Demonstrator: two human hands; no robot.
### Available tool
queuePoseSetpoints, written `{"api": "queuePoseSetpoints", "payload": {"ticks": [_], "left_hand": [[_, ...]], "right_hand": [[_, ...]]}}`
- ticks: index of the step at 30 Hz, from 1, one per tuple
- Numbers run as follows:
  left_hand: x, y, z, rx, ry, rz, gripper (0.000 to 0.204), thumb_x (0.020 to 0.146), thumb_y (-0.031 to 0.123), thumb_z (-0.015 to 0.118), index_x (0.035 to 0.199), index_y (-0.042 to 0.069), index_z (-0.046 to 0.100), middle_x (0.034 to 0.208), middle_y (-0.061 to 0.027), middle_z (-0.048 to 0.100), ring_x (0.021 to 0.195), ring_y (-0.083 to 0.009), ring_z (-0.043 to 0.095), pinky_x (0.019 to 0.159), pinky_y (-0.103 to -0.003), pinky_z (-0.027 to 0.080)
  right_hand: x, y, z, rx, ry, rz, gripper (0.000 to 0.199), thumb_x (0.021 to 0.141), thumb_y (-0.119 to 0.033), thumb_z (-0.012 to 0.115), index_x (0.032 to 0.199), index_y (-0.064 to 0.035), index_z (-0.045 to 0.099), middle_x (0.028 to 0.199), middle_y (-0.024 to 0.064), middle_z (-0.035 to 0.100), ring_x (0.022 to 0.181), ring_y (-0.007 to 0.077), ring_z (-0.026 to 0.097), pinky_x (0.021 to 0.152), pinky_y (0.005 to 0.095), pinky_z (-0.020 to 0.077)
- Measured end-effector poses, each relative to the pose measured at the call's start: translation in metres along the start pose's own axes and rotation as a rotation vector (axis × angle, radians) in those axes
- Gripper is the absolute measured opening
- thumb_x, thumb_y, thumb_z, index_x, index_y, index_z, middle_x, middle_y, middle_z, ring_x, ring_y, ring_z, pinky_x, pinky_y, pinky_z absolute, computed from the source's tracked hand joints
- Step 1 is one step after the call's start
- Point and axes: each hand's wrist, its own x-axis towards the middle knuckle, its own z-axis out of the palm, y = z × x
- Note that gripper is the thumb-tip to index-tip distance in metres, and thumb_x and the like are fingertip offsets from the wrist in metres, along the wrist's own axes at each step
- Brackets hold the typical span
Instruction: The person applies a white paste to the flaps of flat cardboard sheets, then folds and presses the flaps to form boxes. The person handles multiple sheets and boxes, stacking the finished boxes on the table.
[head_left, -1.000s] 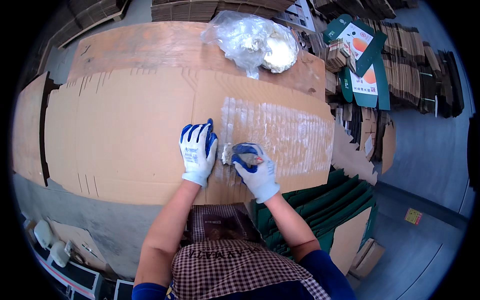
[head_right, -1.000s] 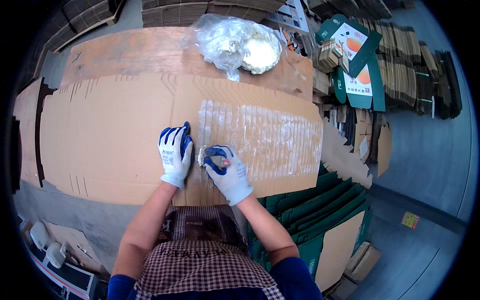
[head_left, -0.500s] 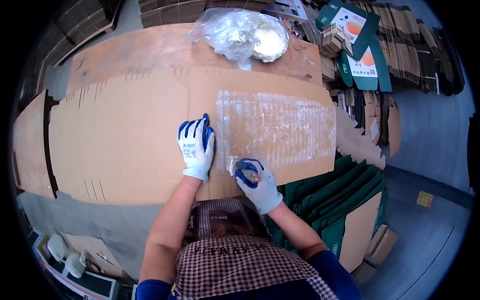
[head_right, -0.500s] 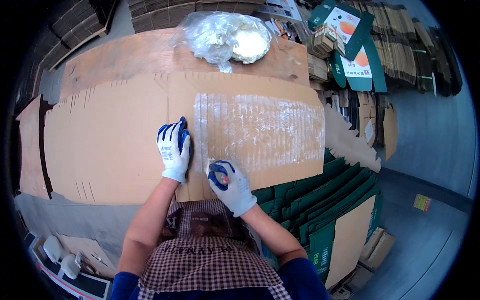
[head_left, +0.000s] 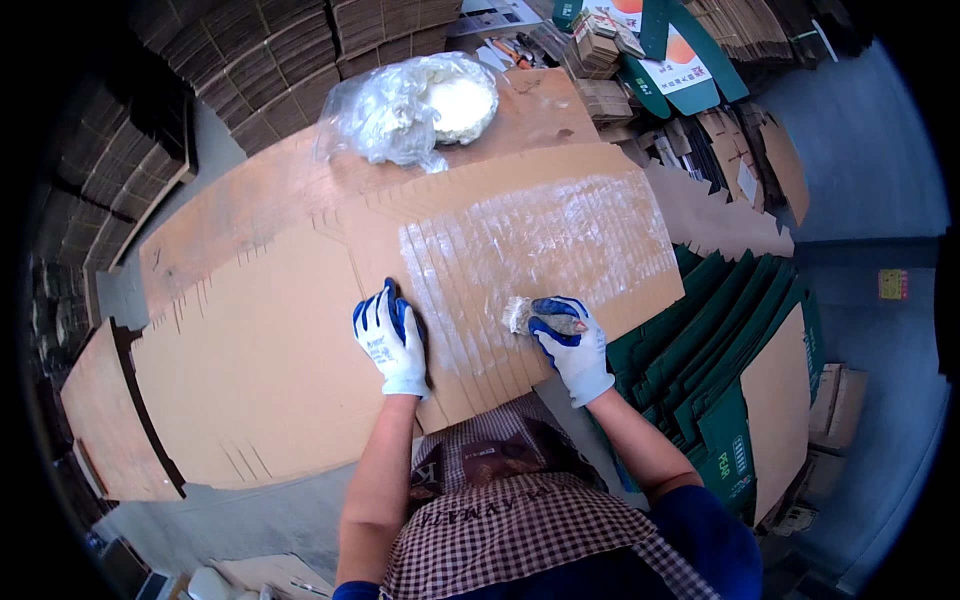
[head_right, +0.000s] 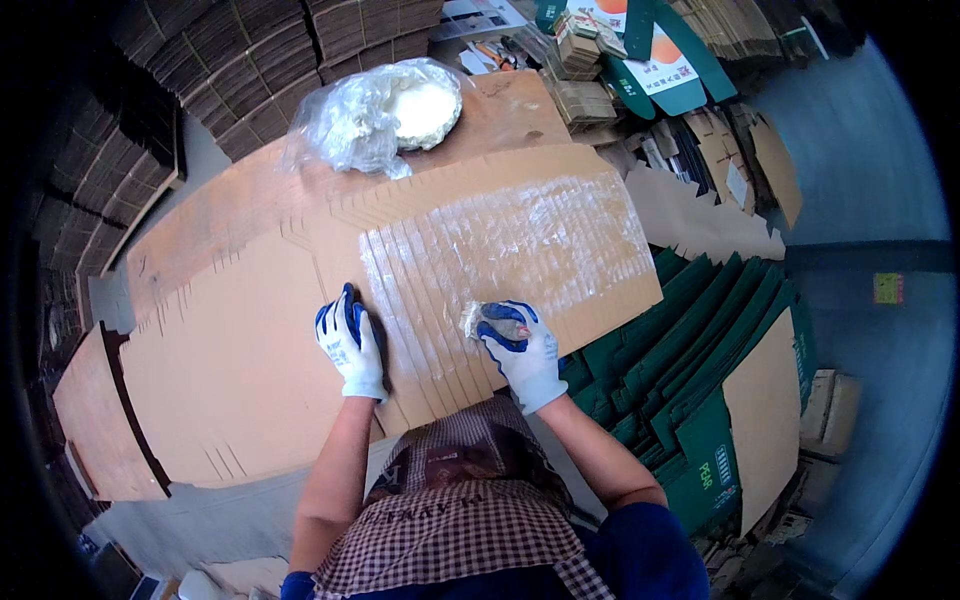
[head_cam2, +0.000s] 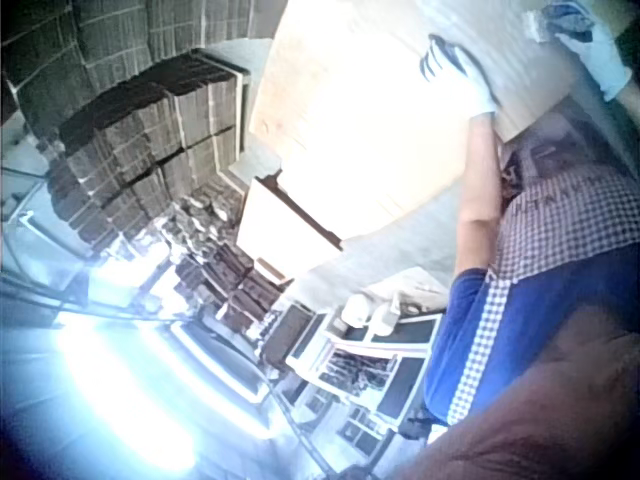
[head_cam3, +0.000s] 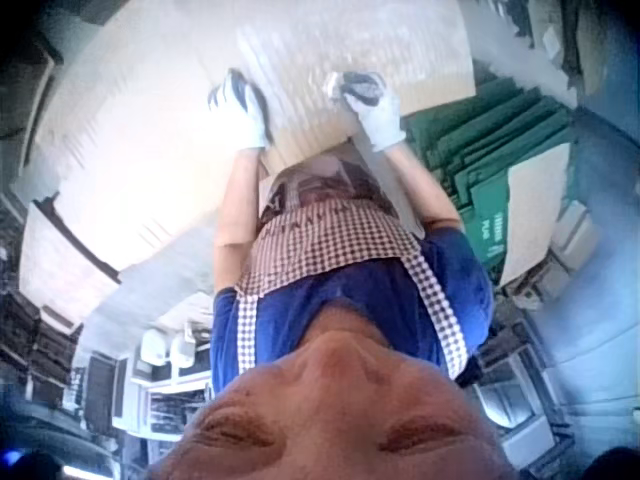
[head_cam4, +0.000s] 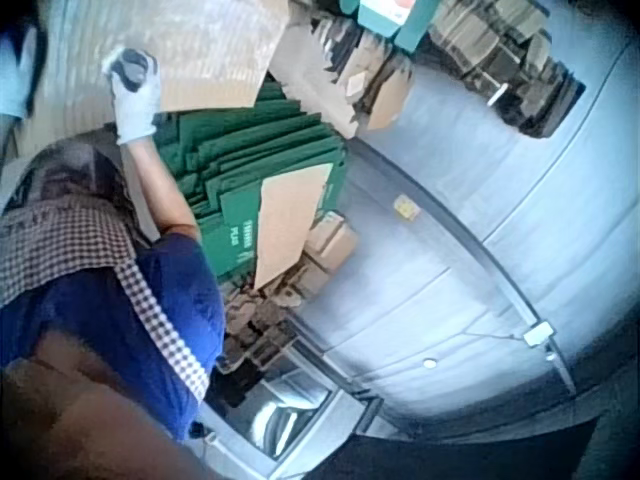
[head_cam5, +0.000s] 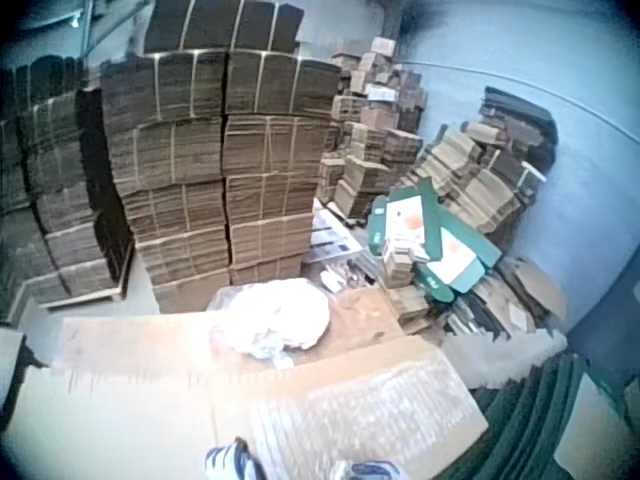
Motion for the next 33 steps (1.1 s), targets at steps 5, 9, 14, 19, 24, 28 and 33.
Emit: {"api": "queuePoseSetpoints", "payload": {"ticks": [5,9,14,19,24,28,33], "left_hand": [[0.000,-0.002,0.001,0.017,-0.031,-0.002,0.041,0.096,0.023,0.055,0.134,0.007,0.059,0.120,-0.0158,0.062,0.115,-0.0343,0.053,0.108,-0.049,0.034],[0.002,-0.004,-0.002,0.044,0.005,0.012,0.043,0.091,0.018,0.061,0.131,0.006,0.061,0.114,-0.0150,0.064,0.110,-0.0330,0.056,0.107,-0.049,0.036],[0.003,0.003,-0.005,0.022,-0.054,-0.005,0.042,0.093,0.022,0.057,0.131,0.004,0.060,0.121,-0.0176,0.063,0.116,-0.0369,0.053,0.110,-0.051,0.033],[-0.003,0.000,0.002,0.035,-0.059,-0.027,0.040,0.095,0.022,0.055,0.131,0.005,0.061,0.128,-0.0157,0.062,0.120,-0.0387,0.051,0.109,-0.051,0.032],[-0.001,0.002,0.000,0.073,-0.048,-0.037,0.038,0.097,0.020,0.054,0.131,0.004,0.062,0.124,-0.0152,0.065,0.118,-0.0355,0.052,0.107,-0.048,0.035],[-0.001,0.003,0.002,0.052,-0.058,-0.047,0.038,0.097,0.019,0.054,0.132,0.004,0.061,0.125,-0.0149,0.064,0.119,-0.0352,0.051,0.108,-0.048,0.034],[-0.001,0.005,0.000,0.096,-0.088,-0.063,0.039,0.098,0.020,0.053,0.133,0.004,0.059,0.130,-0.0143,0.062,0.122,-0.0351,0.049,0.109,-0.048,0.033]], "right_hand": [[0.002,0.007,0.023,0.431,-0.010,0.118,0.037,0.081,-0.007,0.079,0.115,-0.0010,0.064,0.113,0.0080,0.070,0.105,0.0151,0.065,0.093,0.0296,0.0515],[0.014,0.001,0.038,-0.070,-0.134,-0.057,0.037,0.081,-0.011,0.077,0.115,-0.0041,0.064,0.115,0.0119,0.067,0.105,0.0252,0.066,0.093,0.0347,0.0517],[0.033,-0.020,0.068,0.230,-0.095,-0.046,0.037,0.083,-0.014,0.077,0.117,-0.0068,0.064,0.118,0.0144,0.066,0.108,0.0297,0.065,0.093,0.0381,0.0517],[0.070,0.011,0.082,0.114,-0.064,-0.172,0.037,0.083,-0.016,0.076,0.116,-0.0063,0.063,0.115,0.0175,0.065,0.104,0.0356,0.065,0.090,0.0402,0.0524],[0.096,0.035,0.031,0.060,0.262,0.017,0.035,0.080,-0.017,0.079,0.110,-0.0061,0.065,0.107,0.0153,0.067,0.096,0.0351,0.066,0.085,0.0405,0.0539],[0.106,0.050,0.022,0.183,0.312,-0.008,0.036,0.079,-0.015,0.084,0.109,-0.0046,0.066,0.101,0.0092,0.069,0.090,0.0221,0.067,0.078,0.0334,0.0545],[0.144,0.048,0.039,0.000,0.301,-0.228,0.034,0.078,-0.012,0.084,0.107,-0.0045,0.066,0.099,0.0114,0.069,0.089,0.0270,0.068,0.079,0.0357,0.0549]]}}
